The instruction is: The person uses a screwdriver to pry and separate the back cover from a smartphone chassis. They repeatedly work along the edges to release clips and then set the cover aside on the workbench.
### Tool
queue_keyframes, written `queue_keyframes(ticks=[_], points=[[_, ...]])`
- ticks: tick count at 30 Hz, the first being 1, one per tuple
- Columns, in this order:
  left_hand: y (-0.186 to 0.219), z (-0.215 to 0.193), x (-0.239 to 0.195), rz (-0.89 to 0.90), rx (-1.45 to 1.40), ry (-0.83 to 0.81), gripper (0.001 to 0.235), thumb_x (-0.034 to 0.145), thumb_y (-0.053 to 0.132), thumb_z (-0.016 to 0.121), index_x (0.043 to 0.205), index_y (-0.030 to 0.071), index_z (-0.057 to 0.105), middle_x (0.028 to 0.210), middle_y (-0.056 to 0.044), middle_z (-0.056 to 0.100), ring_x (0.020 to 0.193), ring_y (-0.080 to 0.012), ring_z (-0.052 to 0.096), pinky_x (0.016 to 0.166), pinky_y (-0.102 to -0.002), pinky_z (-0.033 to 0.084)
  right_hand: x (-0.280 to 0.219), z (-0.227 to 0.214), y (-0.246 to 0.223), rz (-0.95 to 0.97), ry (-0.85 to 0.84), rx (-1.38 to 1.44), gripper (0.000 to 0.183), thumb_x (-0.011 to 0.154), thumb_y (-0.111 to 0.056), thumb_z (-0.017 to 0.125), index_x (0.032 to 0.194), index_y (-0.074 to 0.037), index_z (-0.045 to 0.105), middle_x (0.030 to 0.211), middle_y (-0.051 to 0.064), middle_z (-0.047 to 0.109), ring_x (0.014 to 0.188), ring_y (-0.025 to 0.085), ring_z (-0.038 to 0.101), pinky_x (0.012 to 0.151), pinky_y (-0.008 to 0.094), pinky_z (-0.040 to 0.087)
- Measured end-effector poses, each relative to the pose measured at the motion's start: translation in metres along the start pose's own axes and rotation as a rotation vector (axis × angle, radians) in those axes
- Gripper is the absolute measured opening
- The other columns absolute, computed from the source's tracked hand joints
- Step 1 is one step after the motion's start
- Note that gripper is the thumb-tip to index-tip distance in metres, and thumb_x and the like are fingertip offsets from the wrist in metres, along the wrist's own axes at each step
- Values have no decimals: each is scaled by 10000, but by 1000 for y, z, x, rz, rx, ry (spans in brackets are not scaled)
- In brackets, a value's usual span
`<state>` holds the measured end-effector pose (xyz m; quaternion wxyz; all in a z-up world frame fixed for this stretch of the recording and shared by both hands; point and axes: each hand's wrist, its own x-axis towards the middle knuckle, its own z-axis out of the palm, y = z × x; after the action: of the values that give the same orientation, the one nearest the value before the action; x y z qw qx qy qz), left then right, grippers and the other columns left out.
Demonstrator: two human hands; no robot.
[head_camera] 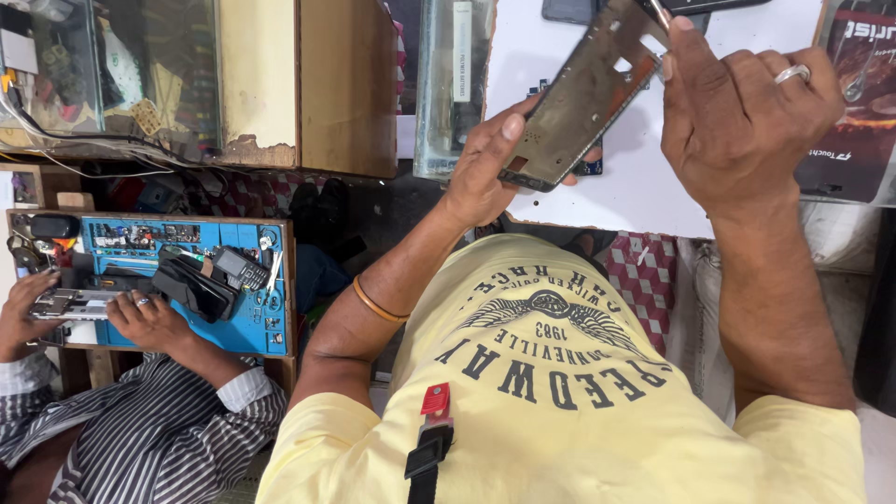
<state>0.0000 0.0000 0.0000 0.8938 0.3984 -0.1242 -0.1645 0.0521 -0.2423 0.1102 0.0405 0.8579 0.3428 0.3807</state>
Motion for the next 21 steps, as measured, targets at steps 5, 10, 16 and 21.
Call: queue_keyframes(ticks=[5, 10, 16, 21], points=[[6, 2, -2, 22, -34, -19, 740, 1098, 504, 493, 1592, -26, 342, 1433, -271, 604, 1201, -367, 713, 964, -441, 660, -4, -25, -9, 127, -149, 165, 160, 1047, -133, 778, 1192, -86, 826, 719, 1, 637, 615, 158, 593, 649, 317, 385], [-4, 4, 0, 154, 242, -1, 610, 1102, 433, 621, 1588, 105, 455, 1439, -199, 617, 1245, -330, 666, 1057, -437, 595, -16, -49, -6, 337, -249, 713, 79, 1095, -27, 697, 1154, -33, 750, 816, 92, 685, 631, 156, 613, 590, 276, 439], [-6, 29, -10, 417, 877, 163, 827, 875, 325, 917, 1569, 244, 475, 1569, -34, 463, 1443, -206, 510, 1218, -377, 519, -54, -23, -37, 899, -69, 1301, 203, 1113, -143, 630, 1107, 53, 679, 845, 73, 664, 642, 89, 587, 541, 238, 444], [1, 44, -10, 456, 1206, 192, 934, 830, 327, 964, 1576, 217, 413, 1558, -32, 440, 1439, -205, 458, 1229, -404, 408, -89, 0, -60, 1037, 84, 1582, 307, 1168, -214, 668, 1057, 71, 637, 875, 65, 637, 645, 94, 559, 584, 235, 437]])
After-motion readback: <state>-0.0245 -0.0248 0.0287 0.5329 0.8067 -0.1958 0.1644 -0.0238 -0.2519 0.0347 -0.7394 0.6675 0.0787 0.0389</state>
